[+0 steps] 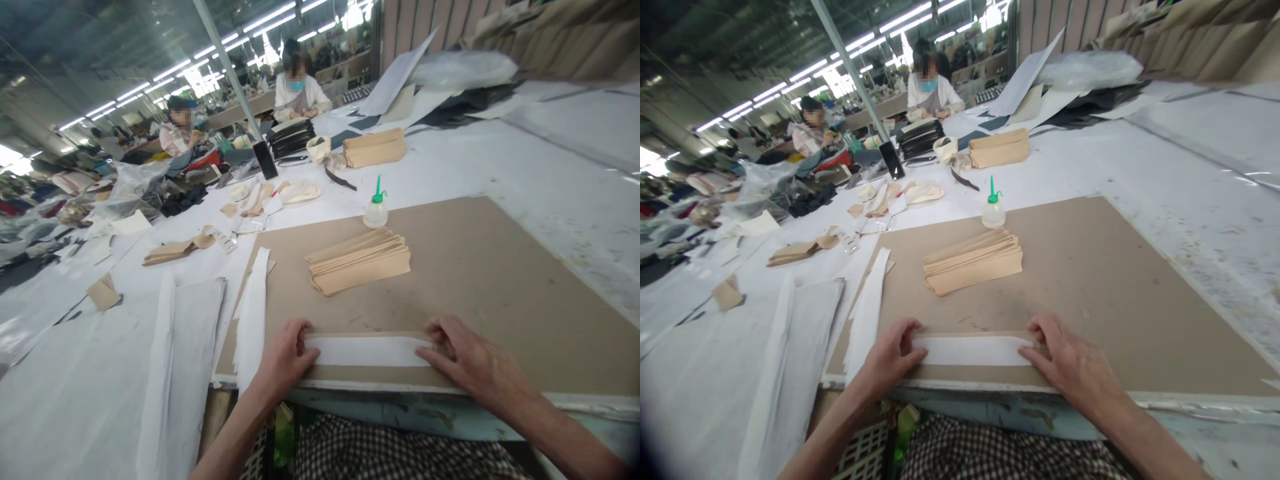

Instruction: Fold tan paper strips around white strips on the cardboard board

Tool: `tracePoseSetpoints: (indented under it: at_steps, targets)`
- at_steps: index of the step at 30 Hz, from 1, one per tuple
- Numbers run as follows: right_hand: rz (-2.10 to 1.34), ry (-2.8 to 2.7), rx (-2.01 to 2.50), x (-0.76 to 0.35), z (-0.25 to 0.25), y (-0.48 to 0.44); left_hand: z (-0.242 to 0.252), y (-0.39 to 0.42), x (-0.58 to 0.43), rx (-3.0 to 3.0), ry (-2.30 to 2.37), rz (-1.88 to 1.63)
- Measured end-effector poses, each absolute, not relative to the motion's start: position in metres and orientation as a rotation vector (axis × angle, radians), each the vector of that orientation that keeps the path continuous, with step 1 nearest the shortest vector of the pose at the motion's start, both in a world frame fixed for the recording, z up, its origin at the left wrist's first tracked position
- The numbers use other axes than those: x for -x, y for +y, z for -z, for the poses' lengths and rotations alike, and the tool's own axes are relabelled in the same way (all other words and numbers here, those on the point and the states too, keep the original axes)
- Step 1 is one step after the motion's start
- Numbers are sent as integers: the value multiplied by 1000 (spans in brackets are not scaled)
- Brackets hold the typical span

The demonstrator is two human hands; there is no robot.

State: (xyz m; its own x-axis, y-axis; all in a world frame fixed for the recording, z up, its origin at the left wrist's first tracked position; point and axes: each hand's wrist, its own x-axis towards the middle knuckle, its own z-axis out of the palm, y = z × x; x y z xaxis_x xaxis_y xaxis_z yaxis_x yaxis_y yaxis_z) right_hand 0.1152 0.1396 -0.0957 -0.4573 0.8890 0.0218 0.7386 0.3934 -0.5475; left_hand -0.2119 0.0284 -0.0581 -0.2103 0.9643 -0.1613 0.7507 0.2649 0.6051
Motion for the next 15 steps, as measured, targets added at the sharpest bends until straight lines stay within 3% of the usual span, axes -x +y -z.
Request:
tracePoseSetpoints:
  at_steps: [6,15]
  targets:
    - [-519,-2521,1011,-115,104,130,69,14,187,-2117,1952,-395]
    - [-510,-2616,958,-123,105,133,99,-12,176,-2522,2014,-383]
